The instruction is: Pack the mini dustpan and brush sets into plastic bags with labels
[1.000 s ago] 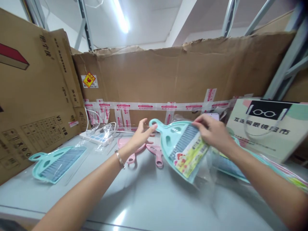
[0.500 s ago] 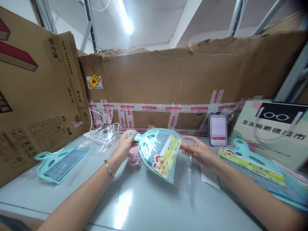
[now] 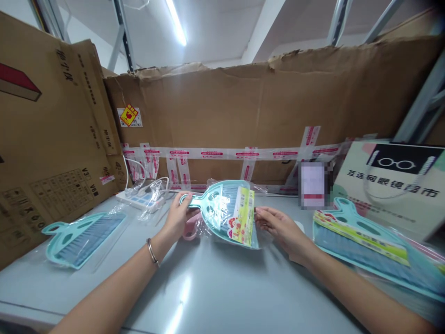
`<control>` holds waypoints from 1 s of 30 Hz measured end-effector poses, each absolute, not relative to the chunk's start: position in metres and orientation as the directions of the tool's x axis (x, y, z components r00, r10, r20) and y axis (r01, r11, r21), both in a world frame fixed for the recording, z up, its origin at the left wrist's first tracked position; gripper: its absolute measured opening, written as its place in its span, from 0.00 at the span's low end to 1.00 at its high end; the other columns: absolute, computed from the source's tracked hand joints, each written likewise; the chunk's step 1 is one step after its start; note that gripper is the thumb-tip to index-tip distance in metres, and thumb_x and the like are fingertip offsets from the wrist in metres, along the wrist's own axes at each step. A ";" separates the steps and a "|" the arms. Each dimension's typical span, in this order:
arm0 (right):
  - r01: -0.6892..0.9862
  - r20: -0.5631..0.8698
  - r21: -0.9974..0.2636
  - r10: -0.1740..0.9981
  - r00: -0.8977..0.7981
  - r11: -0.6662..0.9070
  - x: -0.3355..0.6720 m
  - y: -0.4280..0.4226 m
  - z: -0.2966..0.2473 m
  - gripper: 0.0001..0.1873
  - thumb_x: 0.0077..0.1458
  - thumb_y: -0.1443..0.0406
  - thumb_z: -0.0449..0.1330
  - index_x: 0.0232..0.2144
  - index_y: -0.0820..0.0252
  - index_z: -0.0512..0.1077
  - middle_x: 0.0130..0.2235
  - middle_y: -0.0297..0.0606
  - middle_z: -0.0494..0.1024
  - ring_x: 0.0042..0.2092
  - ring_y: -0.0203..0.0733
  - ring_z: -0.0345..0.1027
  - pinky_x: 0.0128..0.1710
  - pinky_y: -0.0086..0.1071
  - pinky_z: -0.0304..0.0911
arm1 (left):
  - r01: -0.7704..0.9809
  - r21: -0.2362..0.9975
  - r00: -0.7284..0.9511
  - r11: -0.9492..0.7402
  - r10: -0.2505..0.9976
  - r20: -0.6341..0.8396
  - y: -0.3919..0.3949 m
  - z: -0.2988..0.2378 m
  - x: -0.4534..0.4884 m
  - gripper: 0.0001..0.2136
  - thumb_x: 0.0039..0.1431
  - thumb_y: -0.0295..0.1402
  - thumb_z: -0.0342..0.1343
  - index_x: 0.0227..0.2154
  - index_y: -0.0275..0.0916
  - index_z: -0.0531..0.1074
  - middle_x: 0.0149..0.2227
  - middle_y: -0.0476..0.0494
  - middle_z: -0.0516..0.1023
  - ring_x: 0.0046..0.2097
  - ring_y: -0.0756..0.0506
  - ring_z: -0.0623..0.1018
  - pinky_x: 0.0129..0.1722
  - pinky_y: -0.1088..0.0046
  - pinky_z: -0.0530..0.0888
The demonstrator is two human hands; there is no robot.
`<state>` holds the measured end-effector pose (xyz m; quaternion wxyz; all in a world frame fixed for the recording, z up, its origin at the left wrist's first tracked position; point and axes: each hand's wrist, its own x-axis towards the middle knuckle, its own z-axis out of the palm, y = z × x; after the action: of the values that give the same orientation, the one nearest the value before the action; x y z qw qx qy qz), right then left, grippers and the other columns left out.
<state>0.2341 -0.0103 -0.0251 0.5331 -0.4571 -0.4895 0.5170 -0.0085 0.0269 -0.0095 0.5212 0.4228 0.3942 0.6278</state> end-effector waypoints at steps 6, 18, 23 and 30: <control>-0.277 -0.042 -0.961 0.997 0.060 -0.024 0.227 -0.015 -0.024 0.21 0.35 0.52 0.67 0.29 0.56 0.67 0.28 0.30 0.75 0.30 0.35 0.68 0.30 0.27 0.61 | -0.325 0.936 0.027 -0.136 0.988 0.152 0.021 -0.010 -0.003 0.14 0.46 0.40 0.61 0.32 0.39 0.66 0.28 0.51 0.73 0.29 0.51 0.75 0.31 0.73 0.75; 0.614 0.311 -0.786 0.905 0.288 0.075 0.313 0.020 -0.023 0.15 0.33 0.55 0.64 0.21 0.57 0.66 0.26 0.38 0.71 0.33 0.46 0.65 0.34 0.38 0.60 | -0.254 0.937 -0.124 -0.240 0.969 0.214 0.026 -0.005 -0.015 0.13 0.46 0.40 0.60 0.30 0.37 0.67 0.27 0.51 0.73 0.30 0.53 0.74 0.31 0.76 0.75; 0.483 0.389 -0.832 0.908 0.155 0.274 0.270 0.004 -0.017 0.17 0.44 0.50 0.58 0.27 0.57 0.68 0.30 0.37 0.72 0.33 0.41 0.65 0.35 0.35 0.59 | -0.274 0.941 -0.062 -0.200 0.980 0.190 0.021 -0.005 -0.008 0.12 0.46 0.40 0.60 0.29 0.38 0.67 0.27 0.51 0.73 0.30 0.52 0.75 0.32 0.76 0.75; -0.133 0.026 -0.991 0.999 -0.026 0.023 0.243 -0.002 -0.023 0.18 0.38 0.55 0.65 0.32 0.57 0.73 0.32 0.35 0.76 0.33 0.37 0.66 0.31 0.29 0.57 | -0.325 0.936 0.086 -0.131 0.982 0.167 0.011 -0.001 -0.002 0.13 0.47 0.40 0.61 0.31 0.39 0.67 0.30 0.51 0.73 0.31 0.51 0.75 0.35 0.71 0.76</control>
<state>0.2429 -0.0024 -0.0225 0.5311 -0.4525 -0.4788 0.5329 -0.0019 0.0112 -0.0006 0.5620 0.4767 0.3444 0.5816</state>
